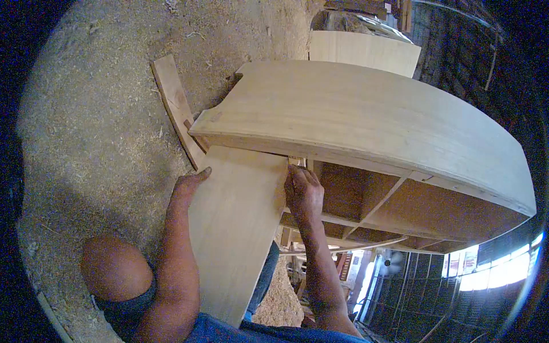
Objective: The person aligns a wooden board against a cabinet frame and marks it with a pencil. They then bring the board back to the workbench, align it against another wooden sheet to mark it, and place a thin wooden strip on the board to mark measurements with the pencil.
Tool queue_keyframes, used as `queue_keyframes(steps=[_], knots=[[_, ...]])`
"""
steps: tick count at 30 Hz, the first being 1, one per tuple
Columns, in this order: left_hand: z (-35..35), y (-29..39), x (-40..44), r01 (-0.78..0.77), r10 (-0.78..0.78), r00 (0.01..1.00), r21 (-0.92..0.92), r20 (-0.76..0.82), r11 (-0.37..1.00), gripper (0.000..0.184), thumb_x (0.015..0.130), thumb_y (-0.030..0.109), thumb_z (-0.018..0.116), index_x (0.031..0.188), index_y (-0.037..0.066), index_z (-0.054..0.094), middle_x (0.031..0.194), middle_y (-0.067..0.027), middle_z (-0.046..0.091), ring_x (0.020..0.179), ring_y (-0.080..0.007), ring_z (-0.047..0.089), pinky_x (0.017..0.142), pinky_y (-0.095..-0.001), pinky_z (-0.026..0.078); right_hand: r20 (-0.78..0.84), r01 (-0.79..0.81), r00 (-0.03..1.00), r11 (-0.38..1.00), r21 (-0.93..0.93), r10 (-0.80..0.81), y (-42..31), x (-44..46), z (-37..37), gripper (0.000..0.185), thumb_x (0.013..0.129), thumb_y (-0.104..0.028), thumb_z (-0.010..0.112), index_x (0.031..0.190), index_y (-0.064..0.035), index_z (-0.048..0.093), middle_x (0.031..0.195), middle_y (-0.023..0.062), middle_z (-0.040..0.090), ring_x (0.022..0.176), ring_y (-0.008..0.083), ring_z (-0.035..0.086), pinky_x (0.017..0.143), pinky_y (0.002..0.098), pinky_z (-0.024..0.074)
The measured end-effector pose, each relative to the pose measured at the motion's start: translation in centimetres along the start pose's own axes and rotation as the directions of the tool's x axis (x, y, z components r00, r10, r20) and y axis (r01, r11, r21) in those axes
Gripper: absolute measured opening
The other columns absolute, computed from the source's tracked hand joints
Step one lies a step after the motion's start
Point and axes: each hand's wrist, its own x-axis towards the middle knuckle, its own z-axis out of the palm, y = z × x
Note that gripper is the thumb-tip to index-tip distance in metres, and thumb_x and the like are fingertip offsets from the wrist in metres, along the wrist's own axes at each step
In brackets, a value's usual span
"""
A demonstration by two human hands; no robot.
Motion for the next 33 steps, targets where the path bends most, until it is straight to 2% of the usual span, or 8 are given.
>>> queue_keyframes(steps=[2, 18, 21, 24, 27, 29, 31, 33], knots=[[0.0, -0.1, -0.3, -0.027, 0.029, 0.999, -0.074, 0.033, 0.997, 0.077, 0.073, 0.05, 0.09, 0.12, -0.008, 0.071, 0.119, -0.0238, 0.072, 0.11, -0.0331, 0.069, 0.101, -0.0408, 0.051, -0.01, 0.023, 1.0, 1.0, -0.019, -0.023, 0.0, 0.1, 0.0, 0.022, 0.088, -0.004, 0.07, 0.11, -0.0023, 0.074, 0.105, 0.0177, 0.075, 0.098, 0.0359, 0.073, 0.087, 0.043, 0.0586], [0.3, 0.2, -0.3, 0.036, -0.032, 0.998, 0.076, -0.048, 0.996, 0.077, 0.072, 0.053, 0.091, 0.116, -0.008, 0.073, 0.116, -0.0223, 0.074, 0.103, -0.0321, 0.071, 0.095, -0.0415, 0.054, 0.043, -0.033, 0.998, 0.998, -0.053, 0.035, -1.0, 0.4, -0.6, 0.02, 0.089, -0.006, 0.069, 0.108, -0.0026, 0.074, 0.104, 0.0168, 0.075, 0.098, 0.0377, 0.072, 0.085, 0.0439, 0.0587], [0.3, -0.4, 0.4, 0.027, -0.026, 0.999, 0.062, -0.02, 0.998, 0.075, 0.074, 0.052, 0.089, 0.116, -0.008, 0.073, 0.116, -0.0221, 0.074, 0.103, -0.0318, 0.071, 0.095, -0.0412, 0.053, 0.191, -0.097, 0.977, 0.995, 0.018, 0.092, -1.6, 0.8, -2.7, 0.021, 0.093, -0.01, 0.068, 0.112, -0.0017, 0.074, 0.103, 0.0172, 0.076, 0.098, 0.0346, 0.073, 0.086, 0.0425, 0.0583], [0.5, -0.8, 0.4, -0.038, 0.038, 0.999, 0.001, -0.014, 0.999, 0.073, 0.077, 0.052, 0.088, 0.116, -0.007, 0.073, 0.116, -0.0218, 0.073, 0.103, -0.0312, 0.07, 0.095, -0.0402, 0.053, 0.008, -0.259, 0.966, 0.963, 0.077, 0.259, -2.1, -1.8, -4.3, 0.024, 0.098, -0.015, 0.067, 0.115, -0.0005, 0.073, 0.104, 0.0178, 0.076, 0.098, 0.0271, 0.075, 0.084, 0.0383, 0.058], [0.8, 0.1, -1.5, -0.043, 0.043, 0.999, -0.021, 0.007, 0.999, 0.07, 0.079, 0.052, 0.086, 0.117, -0.005, 0.074, 0.117, -0.0205, 0.074, 0.103, -0.0301, 0.07, 0.095, -0.0385, 0.053, -0.108, -0.43, 0.869, 0.845, 0.319, 0.483, -3.9, -5.8, -4.6, 0.03, 0.104, -0.022, 0.062, 0.12, 0.0017, 0.072, 0.107, 0.0191, 0.076, 0.097, 0.0203, 0.074, 0.083, 0.0343, 0.0576], [1.0, 0.3, -1.4, -0.011, 0.013, 0.999, 0.057, -0.031, 0.998, 0.068, 0.081, 0.052, 0.085, 0.118, -0.003, 0.074, 0.117, -0.0187, 0.074, 0.103, -0.0293, 0.07, 0.094, -0.0374, 0.053, 0.016, -0.481, 0.871, 0.847, 0.228, 0.49, -4.2, -8.9, -4.1, 0.036, 0.108, -0.027, 0.058, 0.128, 0.0016, 0.068, 0.107, 0.0178, 0.075, 0.093, 0.0181, 0.072, 0.081, 0.0319, 0.0578], [0.8, -0.8, 0.2, -0.046, 0.045, 0.999, 0.078, 0.009, 0.996, 0.067, 0.084, 0.053, 0.081, 0.119, -0.003, 0.074, 0.116, -0.0173, 0.074, 0.103, -0.0296, 0.07, 0.094, -0.0382, 0.053, 0.145, -0.533, 0.838, 0.733, 0.422, 0.526, -4.6, -11.8, -1.4, 0.042, 0.107, -0.028, 0.06, 0.137, 0.0014, 0.062, 0.111, 0.0125, 0.073, 0.095, 0.017, 0.07, 0.082, 0.0316, 0.0584], [0.9, -1.2, 0.1, -0.079, 0.075, 0.997, 0.146, 0.031, 0.986, 0.068, 0.087, 0.055, 0.078, 0.122, -0.004, 0.072, 0.118, -0.0169, 0.074, 0.105, -0.0298, 0.069, 0.096, -0.0392, 0.052, 0.337, -0.725, 0.679, 0.525, 0.445, 0.652, -6.5, -12.6, -1.9, 0.041, 0.103, -0.024, 0.068, 0.134, 0.0016, 0.064, 0.11, 0.0107, 0.073, 0.095, 0.0159, 0.07, 0.08, 0.0305, 0.0593]])
